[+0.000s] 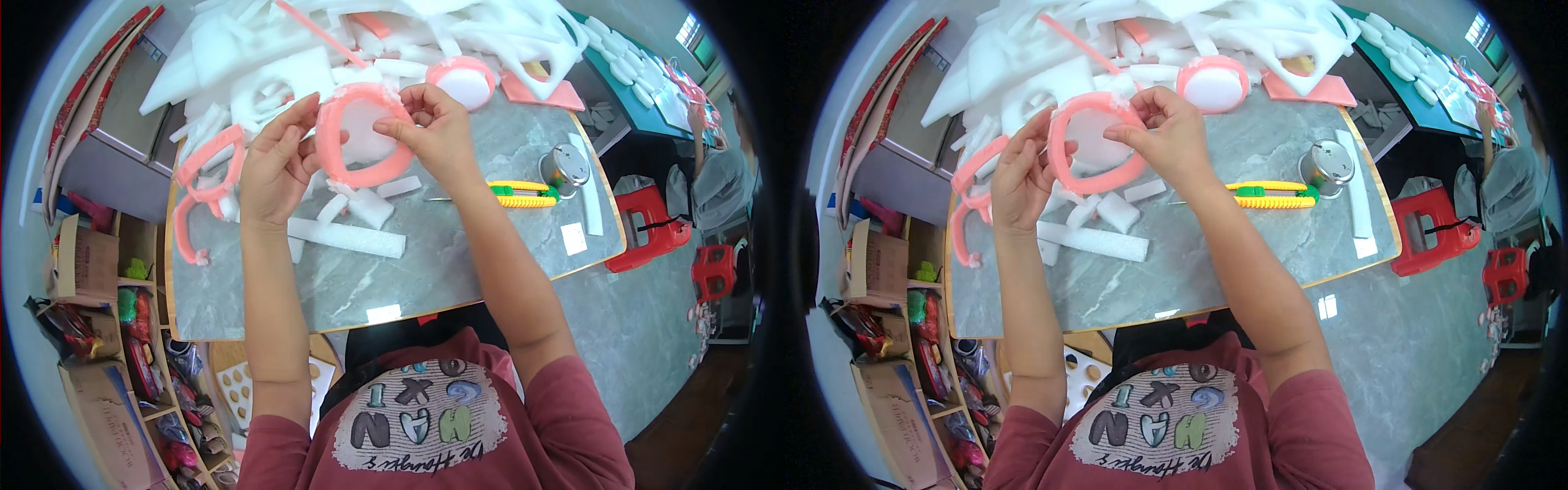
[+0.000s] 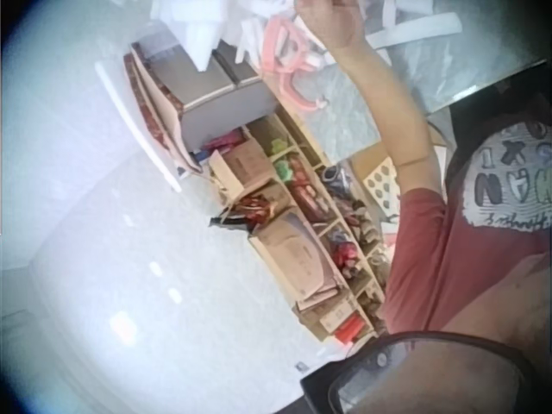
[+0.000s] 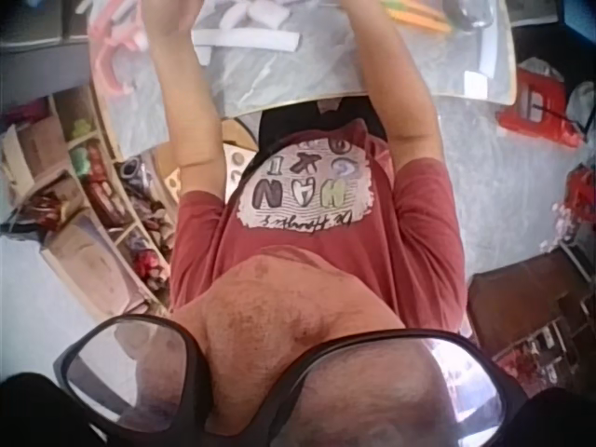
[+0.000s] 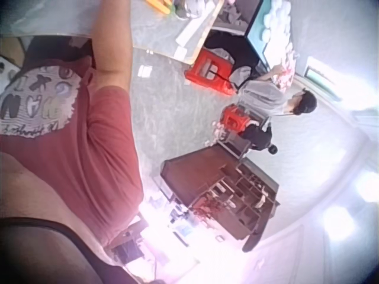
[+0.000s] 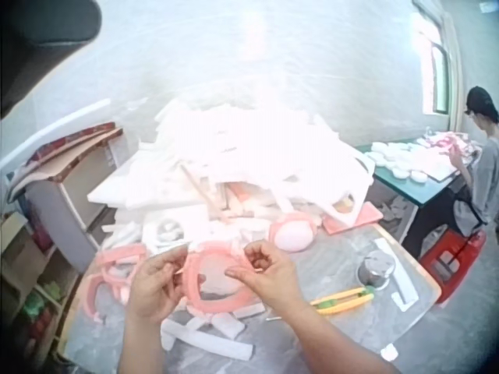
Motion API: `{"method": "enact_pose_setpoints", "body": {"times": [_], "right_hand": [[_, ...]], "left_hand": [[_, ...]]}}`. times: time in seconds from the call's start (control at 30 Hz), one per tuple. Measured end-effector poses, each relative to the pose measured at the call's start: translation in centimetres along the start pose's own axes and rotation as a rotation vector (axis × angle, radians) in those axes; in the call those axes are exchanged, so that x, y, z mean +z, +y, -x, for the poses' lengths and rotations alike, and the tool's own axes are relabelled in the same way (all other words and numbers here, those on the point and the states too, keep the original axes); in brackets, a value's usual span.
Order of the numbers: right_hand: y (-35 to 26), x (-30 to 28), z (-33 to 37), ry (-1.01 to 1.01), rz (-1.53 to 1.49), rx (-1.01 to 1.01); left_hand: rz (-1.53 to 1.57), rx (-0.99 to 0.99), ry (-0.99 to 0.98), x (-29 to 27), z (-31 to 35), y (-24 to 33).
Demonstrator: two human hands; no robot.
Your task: Cutting and assembling foam components using a utility knife in a workshop environment.
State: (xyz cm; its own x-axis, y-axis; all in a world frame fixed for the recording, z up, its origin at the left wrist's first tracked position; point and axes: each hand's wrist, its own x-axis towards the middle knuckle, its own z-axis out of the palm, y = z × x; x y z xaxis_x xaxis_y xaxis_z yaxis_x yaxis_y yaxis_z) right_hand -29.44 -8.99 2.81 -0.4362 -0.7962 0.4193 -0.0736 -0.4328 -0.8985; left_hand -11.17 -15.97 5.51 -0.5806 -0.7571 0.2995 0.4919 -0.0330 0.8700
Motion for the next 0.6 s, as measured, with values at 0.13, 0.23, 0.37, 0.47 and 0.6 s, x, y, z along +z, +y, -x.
{"method": "enact_pose_setpoints", "body": {"times": [0.13, 0.23, 0.37, 0.47, 0.6], "right_hand": [[-0.5, 0.3, 0.2, -0.025, 0.189, 0.107], [-0.2, 0.3, 0.2, -0.019, 0.047, 0.139], [-0.5, 0.9, 0.7, -0.07, -0.067, 0.116], [-1.0, 0.6, 0.7, -0.101, -0.042, 0.093], [-1.4, 0.3, 0.7, -0.237, 0.058, 0.084]], "left_hand": [[-0.165, -0.056, 0.086, -0.1, -0.2, -0.9], [-0.572, 0.113, 0.122, 0.7, -0.2, -1.7], [-0.522, 0.071, 0.053, 0.8, 0.1, -2.7], [-0.238, -0.008, 0.055, 0.9, 0.3, -2.5], [-0.121, -0.113, 0.063, 0.1, 0.4, -2.0]]}}
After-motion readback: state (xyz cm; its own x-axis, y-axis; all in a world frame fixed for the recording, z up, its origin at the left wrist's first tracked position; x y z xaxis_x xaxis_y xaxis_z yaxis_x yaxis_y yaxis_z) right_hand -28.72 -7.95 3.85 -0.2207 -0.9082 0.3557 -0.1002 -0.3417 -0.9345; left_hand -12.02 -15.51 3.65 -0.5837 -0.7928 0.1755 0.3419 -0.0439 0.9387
